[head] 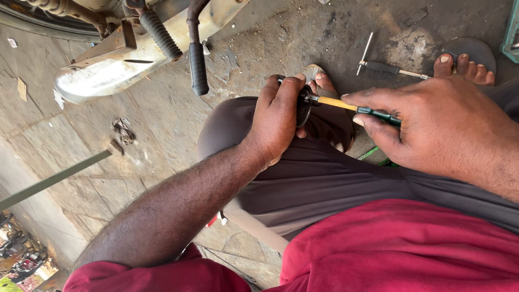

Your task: The person sits on the floor and cleans a cylindrical motorcycle part with a cloth. They then use a screwdriver and a small wrench to adjust internal components of the part while holding it in their hands.

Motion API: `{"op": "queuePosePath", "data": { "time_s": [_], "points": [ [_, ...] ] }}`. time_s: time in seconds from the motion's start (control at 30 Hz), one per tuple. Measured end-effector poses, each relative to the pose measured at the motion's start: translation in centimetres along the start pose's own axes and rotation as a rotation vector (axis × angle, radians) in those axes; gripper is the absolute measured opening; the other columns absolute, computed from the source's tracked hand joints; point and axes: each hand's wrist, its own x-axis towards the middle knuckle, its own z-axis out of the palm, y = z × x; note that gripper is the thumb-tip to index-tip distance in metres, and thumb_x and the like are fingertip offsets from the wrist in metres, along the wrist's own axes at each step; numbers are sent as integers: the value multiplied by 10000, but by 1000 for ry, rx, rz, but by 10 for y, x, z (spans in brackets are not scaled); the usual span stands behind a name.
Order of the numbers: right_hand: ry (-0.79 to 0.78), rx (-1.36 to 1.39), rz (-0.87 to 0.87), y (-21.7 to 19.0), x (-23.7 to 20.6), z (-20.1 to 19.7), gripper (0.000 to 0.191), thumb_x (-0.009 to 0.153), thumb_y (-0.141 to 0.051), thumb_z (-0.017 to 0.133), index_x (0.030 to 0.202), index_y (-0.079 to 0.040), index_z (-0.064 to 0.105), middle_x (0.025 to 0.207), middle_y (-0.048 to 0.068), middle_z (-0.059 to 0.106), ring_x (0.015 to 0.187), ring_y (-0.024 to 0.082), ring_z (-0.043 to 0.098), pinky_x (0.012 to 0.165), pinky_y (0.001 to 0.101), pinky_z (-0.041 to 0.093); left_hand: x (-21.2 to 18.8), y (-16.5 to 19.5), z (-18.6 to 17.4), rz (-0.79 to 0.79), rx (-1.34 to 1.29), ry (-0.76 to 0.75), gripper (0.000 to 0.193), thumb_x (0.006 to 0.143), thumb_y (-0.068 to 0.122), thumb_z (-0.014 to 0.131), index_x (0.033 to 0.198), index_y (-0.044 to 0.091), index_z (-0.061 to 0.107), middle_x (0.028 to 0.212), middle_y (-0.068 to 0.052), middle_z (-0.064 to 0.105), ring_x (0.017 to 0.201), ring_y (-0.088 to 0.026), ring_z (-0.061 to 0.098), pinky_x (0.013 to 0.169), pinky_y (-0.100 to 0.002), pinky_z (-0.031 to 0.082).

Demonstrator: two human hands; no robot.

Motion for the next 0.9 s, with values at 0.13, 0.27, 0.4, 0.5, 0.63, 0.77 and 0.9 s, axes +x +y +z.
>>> {"op": "queuePosePath", "data": {
  "time_s": [0.13,0.27,0.4,0.5,0.63,0.77,0.9],
  "points": [
    [-94,-35,12,-4,1,-6,504,970,-522,572,1467,-439,568,758,-12,731,601,162,719,658,335,622,0,-1,0,9,32,26,420,959,396,519,1124,12,559,851,-92,599,598,-145,604,411,-289,497],
    [-57,-34,2,-7,1,-12,513,960,-505,578,1467,-434,572,756,-10,736,602,167,725,647,345,628,1,-2,-2,20,15,12,424,958,394,519,1136,11,558,851,-97,594,585,-156,589,408,-291,491],
    [-30,-69,-44,-5,-1,-7,536,944,-509,581,1472,-423,564,765,-27,740,617,161,725,654,354,635,0,-2,-2,9,21,19,424,962,393,526,1143,10,549,851,-100,594,585,-156,588,410,-292,491],
    [89,-102,-137,-2,-1,1,548,940,-494,573,1469,-352,571,789,-23,743,615,171,728,637,378,636,0,-2,-2,29,27,20,429,964,396,524,1143,8,546,853,-101,599,584,-157,589,407,-296,485],
    [96,-216,-195,-2,-3,4,545,1004,-519,522,1503,-303,555,788,-34,726,633,140,726,639,360,636,1,-3,-4,15,31,21,424,957,396,524,1149,19,546,853,-92,597,598,-151,599,411,-295,494],
    [205,-153,-177,-8,0,-13,546,920,-475,582,1444,-327,629,717,-22,722,551,167,705,636,395,618,2,-2,-6,51,1,-10,419,967,398,535,1114,7,543,787,-110,598,471,-177,532,379,-294,438],
    [-131,185,121,-14,4,-35,451,977,-416,615,1428,-428,628,633,75,720,524,175,690,588,317,583,1,0,-6,74,-39,-20,398,983,396,539,1119,23,528,798,-91,605,504,-132,556,390,-290,441]
  ]
}}
